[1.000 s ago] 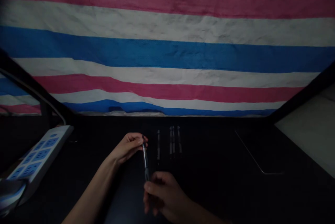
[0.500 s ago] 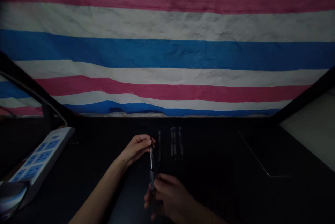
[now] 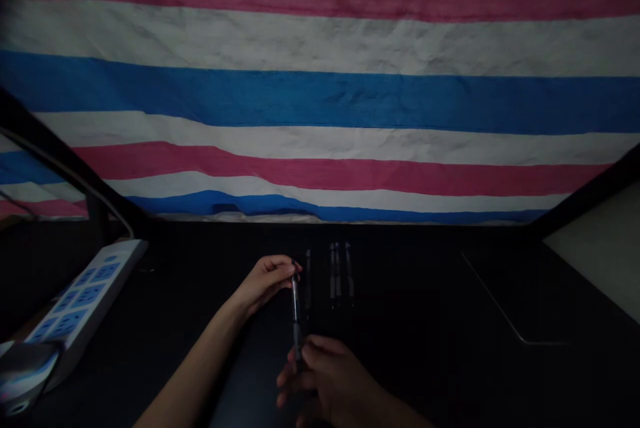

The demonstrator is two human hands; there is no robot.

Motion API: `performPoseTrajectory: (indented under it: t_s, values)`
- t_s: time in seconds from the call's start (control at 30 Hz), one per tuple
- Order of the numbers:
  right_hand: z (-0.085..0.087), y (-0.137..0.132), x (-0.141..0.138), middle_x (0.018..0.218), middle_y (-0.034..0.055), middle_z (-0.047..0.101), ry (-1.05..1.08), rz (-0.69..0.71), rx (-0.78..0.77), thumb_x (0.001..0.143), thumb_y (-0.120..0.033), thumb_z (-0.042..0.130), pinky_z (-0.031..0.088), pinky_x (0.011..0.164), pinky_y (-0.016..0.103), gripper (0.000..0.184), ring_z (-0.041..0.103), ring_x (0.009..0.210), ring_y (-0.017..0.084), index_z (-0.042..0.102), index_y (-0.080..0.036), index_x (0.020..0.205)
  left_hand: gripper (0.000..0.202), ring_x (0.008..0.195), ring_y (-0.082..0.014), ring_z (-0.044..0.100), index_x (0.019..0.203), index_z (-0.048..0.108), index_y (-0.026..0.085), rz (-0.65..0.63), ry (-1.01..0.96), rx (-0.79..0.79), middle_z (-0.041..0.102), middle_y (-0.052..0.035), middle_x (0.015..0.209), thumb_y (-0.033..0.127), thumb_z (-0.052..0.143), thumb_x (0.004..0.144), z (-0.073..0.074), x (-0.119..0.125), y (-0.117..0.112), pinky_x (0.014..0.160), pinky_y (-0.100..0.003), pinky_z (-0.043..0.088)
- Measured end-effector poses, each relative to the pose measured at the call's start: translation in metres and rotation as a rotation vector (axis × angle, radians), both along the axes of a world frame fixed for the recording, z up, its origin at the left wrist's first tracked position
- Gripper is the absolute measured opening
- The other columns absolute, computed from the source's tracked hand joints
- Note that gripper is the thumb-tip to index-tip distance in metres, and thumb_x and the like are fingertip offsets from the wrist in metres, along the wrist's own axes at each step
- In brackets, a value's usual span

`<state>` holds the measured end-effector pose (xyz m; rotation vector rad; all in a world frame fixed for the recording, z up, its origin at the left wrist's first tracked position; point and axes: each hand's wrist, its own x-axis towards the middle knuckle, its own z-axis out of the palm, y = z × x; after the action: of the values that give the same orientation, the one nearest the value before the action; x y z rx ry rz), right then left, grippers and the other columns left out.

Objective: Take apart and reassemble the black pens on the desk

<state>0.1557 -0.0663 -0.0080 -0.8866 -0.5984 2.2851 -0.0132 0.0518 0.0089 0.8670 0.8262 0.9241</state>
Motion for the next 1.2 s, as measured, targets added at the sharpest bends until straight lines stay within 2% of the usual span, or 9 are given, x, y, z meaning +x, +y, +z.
performPoseTrajectory:
  t_s: [0.07,0.23,0.3,0.47,0.6,0.73,0.9,1.03,1.2]
  values:
    - [0.000,0.000,0.000,0.085,0.0075,0.067,-0.002,-0.008,0.006,0.078,-0.041,0.070,0.048,0.046,0.020,0.034,0.069,0.074,0.020,0.056,-0.014,0.093,0.030,0.059,-0.0094,0.061,0.072,0.074,0.010,-0.002,0.002,0.003,0.070,-0.0054,0.071,0.032,0.087,0.057,0.000,0.000,0.000,0.054,-0.016,0.048]
    - [-0.001,0.000,0.001,0.090,0.0111,0.068,0.009,0.008,-0.007,0.086,-0.043,0.059,0.049,0.047,0.021,0.033,0.069,0.077,0.021,0.057,-0.012,0.098,0.030,0.061,-0.0102,0.062,0.074,0.074,0.009,-0.002,0.003,0.009,0.070,-0.0057,0.070,0.032,0.086,0.059,-0.001,-0.001,0.000,0.056,-0.017,0.049]
    - [-0.002,0.001,0.001,0.089,0.0095,0.068,0.000,0.004,-0.002,0.084,-0.039,0.063,0.048,0.047,0.020,0.028,0.069,0.077,0.021,0.055,-0.014,0.094,0.029,0.061,-0.0102,0.062,0.074,0.074,0.009,-0.003,0.002,0.008,0.070,-0.0057,0.071,0.032,0.086,0.059,-0.002,-0.001,0.000,0.056,-0.017,0.049]
    - [-0.003,0.002,0.002,0.092,0.0123,0.068,0.018,0.003,-0.037,0.085,-0.049,0.058,0.048,0.047,0.022,0.038,0.069,0.078,0.022,0.056,-0.013,0.098,0.028,0.063,-0.0100,0.062,0.074,0.074,0.010,0.005,-0.007,0.000,0.071,-0.0059,0.075,0.031,0.086,0.060,-0.001,0.000,0.002,0.057,-0.017,0.049]
    - [-0.002,0.003,0.003,0.089,0.0097,0.069,0.001,0.003,-0.013,0.083,-0.042,0.064,0.046,0.047,0.021,0.032,0.070,0.078,0.023,0.054,-0.015,0.095,0.029,0.062,-0.0101,0.063,0.073,0.074,0.010,0.008,-0.014,-0.010,0.071,-0.0059,0.074,0.031,0.086,0.059,0.000,0.000,0.003,0.057,-0.017,0.049]
    - [0.001,0.004,0.002,0.092,0.0112,0.069,-0.002,0.028,-0.012,0.082,-0.050,0.061,0.046,0.047,0.021,0.043,0.071,0.076,0.023,0.054,-0.013,0.104,0.029,0.061,-0.0098,0.063,0.074,0.073,0.009,0.016,-0.019,-0.017,0.071,-0.0056,0.073,0.030,0.086,0.059,0.000,0.000,0.003,0.056,-0.016,0.050]
    - [0.004,0.005,-0.001,0.079,0.0070,0.068,-0.150,0.081,0.039,0.075,-0.051,0.067,0.039,0.041,0.017,0.043,0.070,0.063,0.018,0.051,-0.014,0.089,0.030,0.059,-0.0109,0.063,0.076,0.073,0.007,0.020,-0.038,-0.031,0.070,-0.0074,0.070,0.029,0.086,0.059,0.001,0.001,0.002,0.054,-0.017,0.050]
    - [0.003,0.002,0.000,0.066,0.0033,0.067,-0.218,0.135,0.095,0.069,-0.049,0.072,0.034,0.039,0.015,0.045,0.062,0.049,0.013,0.047,-0.016,0.085,0.028,0.059,-0.0100,0.062,0.073,0.073,0.008,0.094,-0.082,-0.048,0.071,-0.0067,0.071,0.027,0.086,0.058,0.002,0.001,0.003,0.056,-0.017,0.051]
    - [0.009,0.001,0.001,0.058,0.0016,0.065,-0.233,0.148,0.131,0.066,-0.044,0.075,0.037,0.044,0.017,0.041,0.058,0.046,0.009,0.046,-0.017,0.079,0.024,0.060,-0.0078,0.062,0.075,0.073,0.011,0.256,-0.153,-0.063,0.070,-0.0029,0.069,0.027,0.084,0.062,0.000,-0.004,0.009,0.058,-0.014,0.051]
